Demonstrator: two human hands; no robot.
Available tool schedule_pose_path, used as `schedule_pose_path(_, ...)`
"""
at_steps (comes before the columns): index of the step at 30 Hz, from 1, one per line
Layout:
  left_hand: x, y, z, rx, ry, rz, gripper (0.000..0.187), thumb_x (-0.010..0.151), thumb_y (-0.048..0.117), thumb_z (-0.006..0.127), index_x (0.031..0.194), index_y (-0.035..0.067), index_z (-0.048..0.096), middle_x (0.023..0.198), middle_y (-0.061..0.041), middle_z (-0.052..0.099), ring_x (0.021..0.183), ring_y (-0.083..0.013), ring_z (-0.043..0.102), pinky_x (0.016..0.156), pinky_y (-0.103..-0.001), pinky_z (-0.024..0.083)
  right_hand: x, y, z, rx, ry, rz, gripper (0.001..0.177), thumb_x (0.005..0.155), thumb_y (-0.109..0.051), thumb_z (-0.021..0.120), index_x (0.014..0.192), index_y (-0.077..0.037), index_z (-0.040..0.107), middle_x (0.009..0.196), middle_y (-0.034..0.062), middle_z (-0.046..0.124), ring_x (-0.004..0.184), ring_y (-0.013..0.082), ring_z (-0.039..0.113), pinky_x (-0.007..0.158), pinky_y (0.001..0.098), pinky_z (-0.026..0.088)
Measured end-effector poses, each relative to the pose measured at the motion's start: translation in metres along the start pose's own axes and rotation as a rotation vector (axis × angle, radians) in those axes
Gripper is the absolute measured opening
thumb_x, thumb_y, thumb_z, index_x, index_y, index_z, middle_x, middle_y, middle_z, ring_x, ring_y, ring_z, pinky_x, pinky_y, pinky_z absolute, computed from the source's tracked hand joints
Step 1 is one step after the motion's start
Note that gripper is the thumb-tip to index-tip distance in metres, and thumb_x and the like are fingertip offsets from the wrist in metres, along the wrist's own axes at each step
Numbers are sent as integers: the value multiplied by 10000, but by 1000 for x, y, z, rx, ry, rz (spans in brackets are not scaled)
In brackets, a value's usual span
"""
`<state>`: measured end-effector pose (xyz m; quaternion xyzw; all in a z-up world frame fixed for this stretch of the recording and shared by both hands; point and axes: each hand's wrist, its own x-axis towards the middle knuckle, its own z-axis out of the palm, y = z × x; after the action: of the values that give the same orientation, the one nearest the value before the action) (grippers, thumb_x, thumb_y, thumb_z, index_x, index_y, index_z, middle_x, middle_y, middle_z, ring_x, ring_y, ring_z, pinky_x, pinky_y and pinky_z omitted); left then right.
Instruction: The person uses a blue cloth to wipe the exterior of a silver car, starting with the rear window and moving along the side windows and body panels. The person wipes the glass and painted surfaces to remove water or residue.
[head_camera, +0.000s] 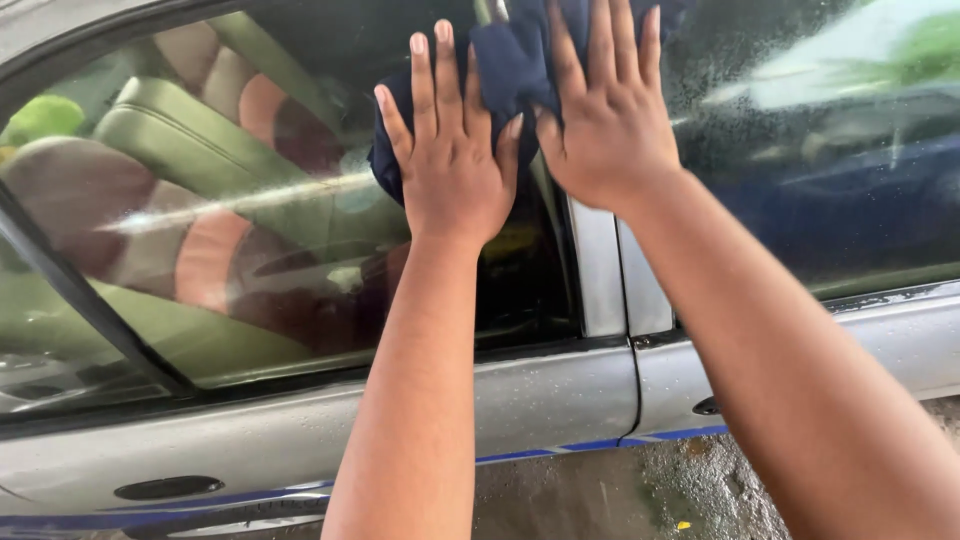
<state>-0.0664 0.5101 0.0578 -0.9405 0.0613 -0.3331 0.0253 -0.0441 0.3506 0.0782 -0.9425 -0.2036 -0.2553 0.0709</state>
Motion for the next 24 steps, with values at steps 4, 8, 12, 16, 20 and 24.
schedule_pose_path(4,-20,-2,12,-37,42,32,673,1141,508,315,1671,95,295,1703,-119,101,1589,-314,89,1282,-609,69,-37,2,28,31,134,-64,702,1115,-356,410,1666,47,247,1639,344,31,1537,485,8,1266,669,53)
schedule_pose_path(8,-30,-2,16,-30,-16,46,707,1123,530,330,1670,91,243,1712,-123,71,1586,-325,47,1271,-631,56,-56,6,41,27,74,-52,719,1088,-409,387,1666,-26,196,1667,311,18,1561,449,-3,1271,630,12)
schedule_pose_path(12,-7,-13,10,-19,7,136,708,1135,527,361,1672,85,230,1709,-141,92,1583,-336,70,1268,-633,72,-40,14,31,9,44,-64,739,1074,-431,396,1679,-79,161,1683,263,-12,1566,407,-39,1275,603,0)
schedule_pose_path(16,21,-13,0,-30,2,77,722,1160,519,458,1689,101,200,1707,-120,31,1586,-324,19,1283,-629,38,-16,15,17,7,91,-79,734,1117,-455,396,1692,-44,194,1676,241,-34,1559,388,-54,1283,598,22)
schedule_pose_path(20,10,-6,2,-27,5,44,673,1146,495,352,1679,104,221,1711,-106,55,1583,-311,26,1280,-609,37,-19,7,12,3,43,-24,732,1121,-458,328,1691,-48,121,1672,244,-73,1559,386,-82,1288,586,-12)
schedule_pose_path(24,-19,5,17,-52,43,41,651,1116,465,319,1658,108,266,1715,-110,116,1591,-326,82,1275,-617,63,-42,3,31,21,70,-13,738,1068,-415,346,1666,-23,162,1667,306,-8,1559,425,-36,1274,599,-2)
